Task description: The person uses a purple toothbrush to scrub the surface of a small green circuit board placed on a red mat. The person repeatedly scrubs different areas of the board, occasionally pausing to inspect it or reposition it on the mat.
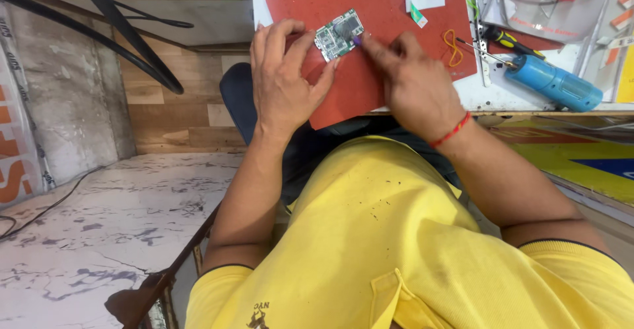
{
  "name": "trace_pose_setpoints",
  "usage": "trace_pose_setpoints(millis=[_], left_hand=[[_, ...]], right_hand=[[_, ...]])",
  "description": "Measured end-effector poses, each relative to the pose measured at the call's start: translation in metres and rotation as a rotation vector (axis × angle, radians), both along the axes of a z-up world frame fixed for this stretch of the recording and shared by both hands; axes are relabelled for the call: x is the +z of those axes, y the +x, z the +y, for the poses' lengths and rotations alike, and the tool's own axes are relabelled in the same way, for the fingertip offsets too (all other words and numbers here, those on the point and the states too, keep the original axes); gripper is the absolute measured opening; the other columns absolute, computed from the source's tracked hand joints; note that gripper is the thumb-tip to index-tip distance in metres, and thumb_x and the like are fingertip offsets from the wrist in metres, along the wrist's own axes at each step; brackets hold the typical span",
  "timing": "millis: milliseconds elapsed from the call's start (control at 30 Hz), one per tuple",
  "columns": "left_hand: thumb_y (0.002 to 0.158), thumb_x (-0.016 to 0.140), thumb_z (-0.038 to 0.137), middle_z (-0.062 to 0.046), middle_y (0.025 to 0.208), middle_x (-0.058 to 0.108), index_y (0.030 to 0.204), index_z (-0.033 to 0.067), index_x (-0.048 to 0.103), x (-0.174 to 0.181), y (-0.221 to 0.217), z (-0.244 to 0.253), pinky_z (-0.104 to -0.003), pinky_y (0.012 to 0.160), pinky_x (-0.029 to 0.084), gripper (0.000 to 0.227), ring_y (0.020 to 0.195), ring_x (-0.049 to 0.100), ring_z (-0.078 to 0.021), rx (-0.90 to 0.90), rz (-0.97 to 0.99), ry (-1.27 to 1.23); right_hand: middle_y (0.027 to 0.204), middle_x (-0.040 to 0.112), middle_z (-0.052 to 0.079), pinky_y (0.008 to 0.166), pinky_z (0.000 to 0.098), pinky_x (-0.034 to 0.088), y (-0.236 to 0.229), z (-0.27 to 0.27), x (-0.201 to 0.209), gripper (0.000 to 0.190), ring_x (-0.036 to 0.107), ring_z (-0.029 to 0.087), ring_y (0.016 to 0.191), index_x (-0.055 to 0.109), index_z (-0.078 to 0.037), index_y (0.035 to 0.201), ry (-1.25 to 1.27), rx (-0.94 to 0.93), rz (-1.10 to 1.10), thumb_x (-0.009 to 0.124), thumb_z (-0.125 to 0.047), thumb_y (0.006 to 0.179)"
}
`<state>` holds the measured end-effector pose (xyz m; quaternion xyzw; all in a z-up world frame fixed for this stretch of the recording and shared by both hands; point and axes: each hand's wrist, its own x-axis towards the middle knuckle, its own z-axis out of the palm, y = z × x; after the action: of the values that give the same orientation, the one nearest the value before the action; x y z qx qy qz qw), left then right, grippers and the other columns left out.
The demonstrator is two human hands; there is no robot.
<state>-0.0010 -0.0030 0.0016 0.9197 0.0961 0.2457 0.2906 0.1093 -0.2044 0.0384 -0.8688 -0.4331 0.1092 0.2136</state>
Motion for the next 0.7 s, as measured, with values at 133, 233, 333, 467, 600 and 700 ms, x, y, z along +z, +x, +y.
trace_pose_setpoints(millis=[133,233,333,467,600,700], left_hand=[[0.086,0.09,0.027,-0.011,0.126,0.057,0.116,0.0003,0.072,0.0,0.002,0.004,-0.052,0.116,0.039,0.044,0.121,0.053,-0.0319,-0.014,0.006,0.024],[0.087,0.09,0.027,-0.011,0.125,0.057,0.116,0.0003,0.072,0.0,0.001,0.001,-0.052,0.115,0.039,0.043,0.12,0.053,-0.0325,-0.017,0.011,0.0],[0.086,0.089,0.026,-0.011,0.126,0.057,0.116,-0.0002,0.072,0.0,0.0,0.003,-0.053,0.116,0.039,0.043,0.121,0.053,-0.0323,-0.012,0.014,0.02],[0.085,0.09,0.026,-0.01,0.125,0.057,0.116,0.0004,0.073,0.001,0.002,0.002,-0.053,0.116,0.039,0.044,0.12,0.054,-0.0324,-0.014,0.01,0.017],[0.085,0.089,0.026,-0.01,0.126,0.058,0.115,0.0013,0.073,0.002,0.001,0.001,-0.052,0.116,0.039,0.042,0.119,0.054,-0.0322,-0.004,0.013,-0.012],[0.086,0.089,0.025,-0.01,0.125,0.058,0.116,0.0007,0.072,0.002,0.002,0.001,-0.051,0.115,0.04,0.043,0.119,0.053,-0.0328,-0.007,0.008,0.009]], right_hand=[[0.113,0.062,0.021,0.07,0.0524,0.056,0.001,0.002,0.0,0.059,0.067,0.044,0.079,0.06,-0.014,0.149,-0.029,0.011,-0.012,0.054,0.001,0.092],[0.113,0.062,0.021,0.071,0.0516,0.057,0.001,0.0,0.001,0.057,0.068,0.043,0.081,0.06,-0.015,0.149,0.007,-0.004,-0.024,0.055,0.0,0.093],[0.112,0.061,0.021,0.07,0.0519,0.056,0.004,0.003,0.0,0.059,0.066,0.043,0.08,0.059,-0.013,0.15,0.007,0.004,-0.007,0.055,0.001,0.093],[0.11,0.061,0.021,0.07,0.0519,0.056,0.008,0.003,-0.003,0.053,0.067,0.042,0.081,0.059,-0.011,0.149,0.01,-0.028,-0.015,0.056,0.0,0.097],[0.107,0.061,0.02,0.07,0.0515,0.056,-0.001,-0.007,-0.001,0.056,0.067,0.042,0.08,0.059,-0.01,0.149,-0.013,0.018,-0.001,0.055,0.001,0.094],[0.108,0.062,0.022,0.068,0.0511,0.056,-0.004,-0.005,-0.001,0.055,0.066,0.043,0.079,0.059,-0.011,0.148,-0.007,0.018,-0.004,0.057,-0.001,0.094]])
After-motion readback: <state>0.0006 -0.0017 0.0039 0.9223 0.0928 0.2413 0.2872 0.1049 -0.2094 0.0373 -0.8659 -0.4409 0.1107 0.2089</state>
